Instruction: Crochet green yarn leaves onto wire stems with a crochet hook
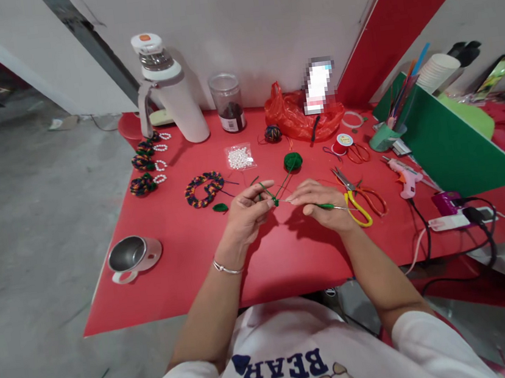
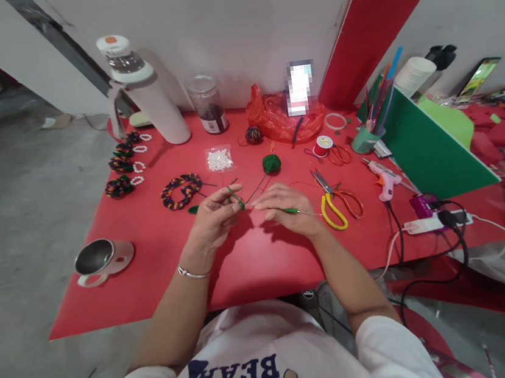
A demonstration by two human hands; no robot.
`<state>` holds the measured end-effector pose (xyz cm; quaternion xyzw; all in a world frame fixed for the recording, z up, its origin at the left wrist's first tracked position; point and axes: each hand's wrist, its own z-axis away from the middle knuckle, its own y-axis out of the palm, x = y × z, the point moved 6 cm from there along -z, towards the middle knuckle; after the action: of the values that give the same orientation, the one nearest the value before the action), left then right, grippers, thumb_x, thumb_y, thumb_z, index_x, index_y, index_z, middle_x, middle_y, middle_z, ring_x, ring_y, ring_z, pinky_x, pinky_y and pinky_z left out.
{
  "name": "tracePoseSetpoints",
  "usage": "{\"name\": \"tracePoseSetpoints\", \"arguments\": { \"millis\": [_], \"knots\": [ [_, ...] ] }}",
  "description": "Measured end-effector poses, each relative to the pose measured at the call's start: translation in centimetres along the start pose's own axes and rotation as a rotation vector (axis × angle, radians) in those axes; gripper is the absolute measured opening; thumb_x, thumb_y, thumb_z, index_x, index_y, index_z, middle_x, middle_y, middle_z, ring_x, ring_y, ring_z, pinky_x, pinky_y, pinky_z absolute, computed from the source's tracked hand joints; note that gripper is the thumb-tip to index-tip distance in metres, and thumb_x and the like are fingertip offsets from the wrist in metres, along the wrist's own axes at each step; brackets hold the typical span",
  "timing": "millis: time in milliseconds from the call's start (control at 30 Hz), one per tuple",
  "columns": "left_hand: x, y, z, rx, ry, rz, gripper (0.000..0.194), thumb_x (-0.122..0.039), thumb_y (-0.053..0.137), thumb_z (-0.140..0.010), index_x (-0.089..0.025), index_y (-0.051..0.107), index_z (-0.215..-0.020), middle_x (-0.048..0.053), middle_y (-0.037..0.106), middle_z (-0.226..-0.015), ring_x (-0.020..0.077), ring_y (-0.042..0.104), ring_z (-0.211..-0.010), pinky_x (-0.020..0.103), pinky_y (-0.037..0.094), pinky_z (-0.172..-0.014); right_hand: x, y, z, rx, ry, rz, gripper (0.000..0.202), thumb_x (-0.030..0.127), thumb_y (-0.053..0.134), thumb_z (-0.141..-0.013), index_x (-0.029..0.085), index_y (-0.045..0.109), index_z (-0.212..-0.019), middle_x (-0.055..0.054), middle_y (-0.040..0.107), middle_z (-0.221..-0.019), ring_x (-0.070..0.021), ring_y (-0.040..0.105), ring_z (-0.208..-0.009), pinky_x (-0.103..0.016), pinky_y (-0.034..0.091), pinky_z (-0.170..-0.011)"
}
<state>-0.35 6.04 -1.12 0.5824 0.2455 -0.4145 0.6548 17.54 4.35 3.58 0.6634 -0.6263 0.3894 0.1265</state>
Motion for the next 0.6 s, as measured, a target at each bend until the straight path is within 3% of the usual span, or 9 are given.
{"name": "tracePoseSetpoints", "arguments": {
  "millis": [300,500,600],
  "knots": [
    [0.9,0.1,-0.2,-0.011,0.063,-0.044,0.048,-0.017,0.093,-0.055,-0.015,0.082,-0.102,-0.001,0.067,-0.07,0.0036,0.046,-0.048,0.018,0.026,-0.043,-1.8,1.1,0.8,-0.083,0.132,-0.092,0.036,0.059,0.066,-0.095,0.028,0.083,-0.099,-0.008,0.082,-0.098,-0.0221,0.075,-0.093,-0.043,0.061,-0.087],
    [1.3,0.2,-0.1,-0.122,0.224,-0.108,0.048,-0.019,0.095,-0.059,-0.016,0.081,-0.105,0.002,0.073,-0.074,0.009,0.062,-0.067,0.02,0.046,-0.062,-1.2,1.6,1.5,-0.145,0.019,0.249,0.028,0.052,0.069,-0.095,0.036,0.081,-0.115,-0.006,0.076,-0.103,-0.0219,0.068,-0.097,-0.041,0.059,-0.085],
    [2.0,0.4,-0.1,-0.142,0.2,-0.041,0.052,-0.023,0.095,-0.059,-0.016,0.079,-0.107,0.001,0.074,-0.075,0.0073,0.059,-0.061,0.019,0.042,-0.057,-0.9,2.0,2.0,-0.164,-0.057,0.387,0.033,0.043,0.075,-0.093,0.038,0.077,-0.125,-0.006,0.075,-0.106,-0.0217,0.065,-0.097,-0.04,0.058,-0.083]
  ]
}}
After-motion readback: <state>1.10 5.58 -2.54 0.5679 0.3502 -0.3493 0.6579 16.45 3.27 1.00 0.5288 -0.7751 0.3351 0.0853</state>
